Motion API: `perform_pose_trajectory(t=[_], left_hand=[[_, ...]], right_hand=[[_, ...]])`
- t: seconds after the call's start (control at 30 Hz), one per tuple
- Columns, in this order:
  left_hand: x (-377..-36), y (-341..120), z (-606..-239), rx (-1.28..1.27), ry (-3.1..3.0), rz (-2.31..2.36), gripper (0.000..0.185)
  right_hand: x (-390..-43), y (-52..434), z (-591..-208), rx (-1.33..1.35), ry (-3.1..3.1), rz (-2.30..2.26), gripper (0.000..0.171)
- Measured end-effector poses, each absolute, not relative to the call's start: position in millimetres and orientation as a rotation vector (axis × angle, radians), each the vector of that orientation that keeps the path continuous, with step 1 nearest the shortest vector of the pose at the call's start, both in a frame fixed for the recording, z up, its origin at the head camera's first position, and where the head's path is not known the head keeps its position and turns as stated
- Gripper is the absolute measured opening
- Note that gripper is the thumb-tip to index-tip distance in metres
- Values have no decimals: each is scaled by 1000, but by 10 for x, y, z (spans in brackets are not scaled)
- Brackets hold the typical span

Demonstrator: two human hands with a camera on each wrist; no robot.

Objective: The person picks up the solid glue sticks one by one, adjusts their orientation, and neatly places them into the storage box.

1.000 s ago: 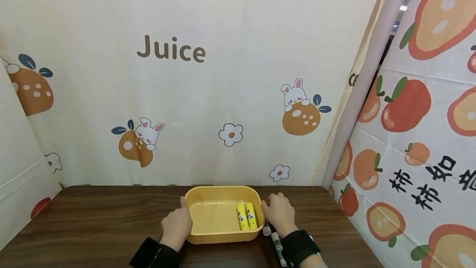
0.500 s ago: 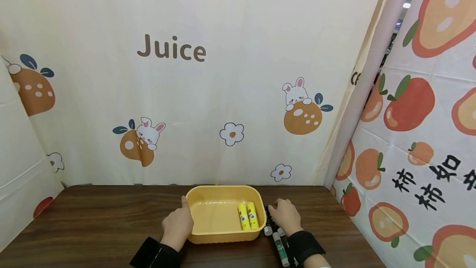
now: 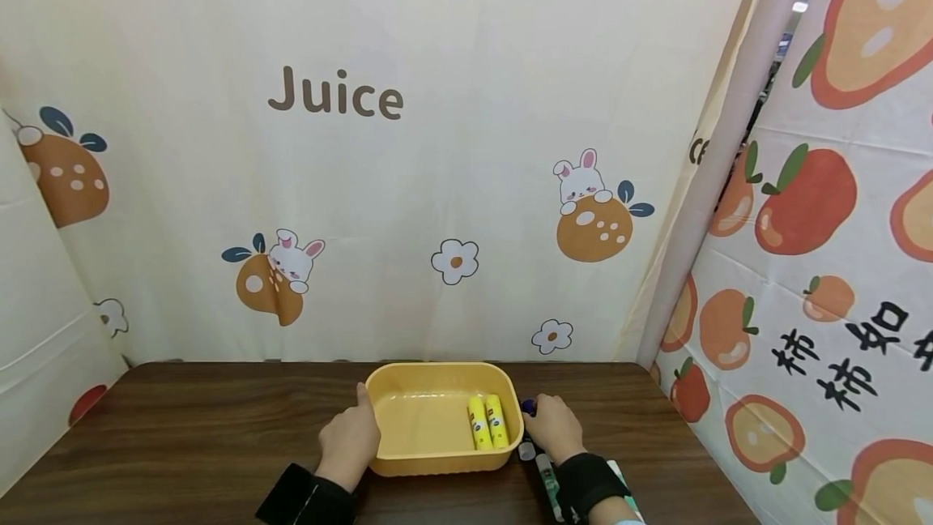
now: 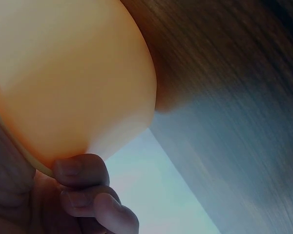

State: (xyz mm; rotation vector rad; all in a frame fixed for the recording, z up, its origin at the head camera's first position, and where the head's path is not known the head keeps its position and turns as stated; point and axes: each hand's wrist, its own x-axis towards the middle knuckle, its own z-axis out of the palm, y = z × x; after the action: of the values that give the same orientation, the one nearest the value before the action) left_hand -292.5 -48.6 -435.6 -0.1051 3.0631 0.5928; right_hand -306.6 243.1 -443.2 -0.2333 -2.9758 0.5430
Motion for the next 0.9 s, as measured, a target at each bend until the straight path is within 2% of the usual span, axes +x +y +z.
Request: perform_pose_trajectory(t=[0.2, 0.33, 0.7, 0.9], left_hand=[[-2926, -484, -4361, -112, 3064, 586, 55], [-2936, -483, -4367, -125, 3060, 577, 55], [-2922, -482, -4349, -117, 3069, 583, 55], [-2924, -482, -4355, -119, 3057, 585, 55]], right_hand=[[-3059, 2430, -4439, -188, -2944, 495, 11], [-3073, 2456, -4466, -186, -2931, 495, 8], [-3069, 2481, -4482, -189, -2903, 533, 14], [-3045, 2480, -4490, -181, -2931, 571, 23]])
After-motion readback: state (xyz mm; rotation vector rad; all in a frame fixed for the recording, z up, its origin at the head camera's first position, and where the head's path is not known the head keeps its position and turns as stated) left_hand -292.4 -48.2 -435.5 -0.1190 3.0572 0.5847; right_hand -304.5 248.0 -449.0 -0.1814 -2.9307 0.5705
